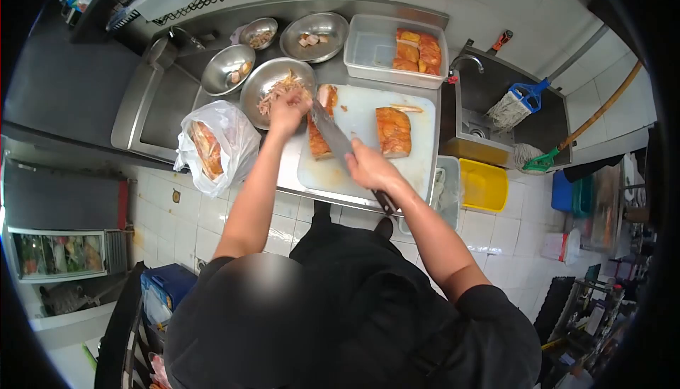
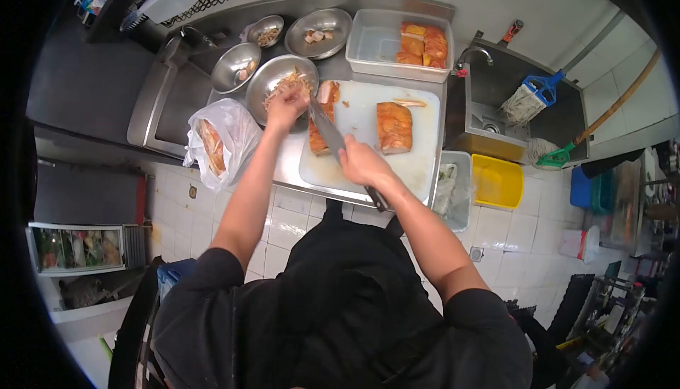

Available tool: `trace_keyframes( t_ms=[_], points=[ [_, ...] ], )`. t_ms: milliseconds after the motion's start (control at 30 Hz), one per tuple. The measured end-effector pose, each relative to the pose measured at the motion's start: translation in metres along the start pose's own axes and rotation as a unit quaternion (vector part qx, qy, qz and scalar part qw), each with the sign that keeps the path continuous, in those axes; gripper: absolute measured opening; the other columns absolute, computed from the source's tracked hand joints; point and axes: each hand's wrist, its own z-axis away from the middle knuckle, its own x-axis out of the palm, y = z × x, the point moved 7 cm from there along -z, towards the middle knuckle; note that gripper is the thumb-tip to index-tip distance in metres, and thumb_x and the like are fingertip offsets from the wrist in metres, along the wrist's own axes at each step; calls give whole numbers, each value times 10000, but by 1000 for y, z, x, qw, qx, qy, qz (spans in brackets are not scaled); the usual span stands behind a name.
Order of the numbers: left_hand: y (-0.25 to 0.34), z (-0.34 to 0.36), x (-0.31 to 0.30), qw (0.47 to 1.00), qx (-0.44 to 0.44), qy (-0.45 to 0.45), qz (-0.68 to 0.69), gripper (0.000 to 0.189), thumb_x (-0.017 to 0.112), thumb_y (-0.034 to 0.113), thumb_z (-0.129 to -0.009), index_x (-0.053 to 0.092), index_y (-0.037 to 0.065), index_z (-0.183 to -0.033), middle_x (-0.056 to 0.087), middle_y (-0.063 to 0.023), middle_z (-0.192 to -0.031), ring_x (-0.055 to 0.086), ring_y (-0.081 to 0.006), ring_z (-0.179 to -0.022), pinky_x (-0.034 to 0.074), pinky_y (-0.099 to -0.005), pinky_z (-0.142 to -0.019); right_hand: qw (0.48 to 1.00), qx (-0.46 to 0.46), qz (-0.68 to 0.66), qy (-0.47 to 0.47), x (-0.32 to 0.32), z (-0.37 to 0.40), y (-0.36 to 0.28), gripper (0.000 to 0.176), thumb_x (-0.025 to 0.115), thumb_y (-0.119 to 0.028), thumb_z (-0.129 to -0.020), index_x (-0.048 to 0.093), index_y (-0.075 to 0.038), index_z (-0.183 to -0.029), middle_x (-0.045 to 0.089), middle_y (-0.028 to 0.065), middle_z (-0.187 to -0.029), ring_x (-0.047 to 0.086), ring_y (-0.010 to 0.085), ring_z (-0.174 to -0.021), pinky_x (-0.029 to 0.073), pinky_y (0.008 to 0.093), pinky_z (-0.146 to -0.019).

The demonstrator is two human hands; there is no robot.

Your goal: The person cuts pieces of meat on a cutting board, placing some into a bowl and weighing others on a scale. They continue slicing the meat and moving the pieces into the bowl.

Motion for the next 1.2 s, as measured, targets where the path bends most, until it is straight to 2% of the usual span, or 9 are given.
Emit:
trace_keyframes(
  t_ms=[200,300,367,567,667,733,867,967,1200],
  points=[
    [-14,-92,-38,926,10,-104,-362,439,729,132,-826,693,35,-1253,704,-147,-1171,675,-325,-1032,530,-425,-948,988,35,-67,133,8,31,20,285,520,-214,-1004,489,43,-1124,659,351,-885,634,543,-889,471,601,-808],
    [24,-79,-40,892,164,-61,-416,427,684,69,-812,698,67,-1239,656,-161,-1305,583,-347,-1253,486,-441,-1038,976,120,-47,177,33,67,57,257,539,-202,-995,484,29,-1094,660,343,-843,633,548,-851,477,605,-780],
    [60,-41,-1,830,353,-322,-289,473,673,53,-804,672,101,-1275,632,-128,-1342,503,-309,-1351,403,-437,-1134,967,181,-5,180,49,86,79,244,549,-196,-991,480,21,-1077,661,341,-832,632,550,-833,483,606,-762],
    [49,36,78,598,602,-433,-302,551,767,161,-787,609,131,-1314,643,-82,-1265,525,-310,-1288,360,-506,-1118,931,271,68,233,48,120,105,197,568,-187,-979,476,-26,-1043,671,320,-806,645,532,-791,502,616,-728],
    [33,40,98,607,482,-532,-341,685,836,276,-715,588,92,-1326,629,-123,-1241,546,-332,-1222,395,-480,-1055,933,249,66,252,31,114,110,184,560,-191,-979,481,-35,-1036,672,314,-796,649,527,-787,504,618,-713],
    [35,48,92,748,424,-417,-293,824,874,369,-667,548,40,-1349,617,-176,-1221,558,-344,-1165,414,-478,-1008,934,237,73,255,29,111,110,176,554,-189,-980,484,-38,-1035,669,319,-793,649,530,-784,504,618,-709],
    [29,87,84,878,290,-321,-207,831,895,349,-694,514,14,-1352,631,-178,-1211,583,-346,-1142,437,-472,-1039,952,216,76,203,39,97,100,162,522,-152,-978,470,-19,-1054,658,339,-780,650,540,-768,503,631,-722],
    [0,93,76,929,120,-350,-8,764,910,267,-697,523,33,-1312,618,-151,-1226,580,-294,-1146,464,-425,-1033,957,220,79,170,43,93,93,167,502,-120,-971,450,2,-1072,657,344,-773,656,538,-759,499,647,-724],
    [-20,108,54,952,119,-281,-29,663,889,206,-722,534,74,-1267,569,-112,-1207,560,-249,-1126,482,-372,-998,960,207,112,150,18,94,18,199,525,-137,-966,444,7,-1078,666,302,-739,661,511,-719,504,623,-679]
  ],
)
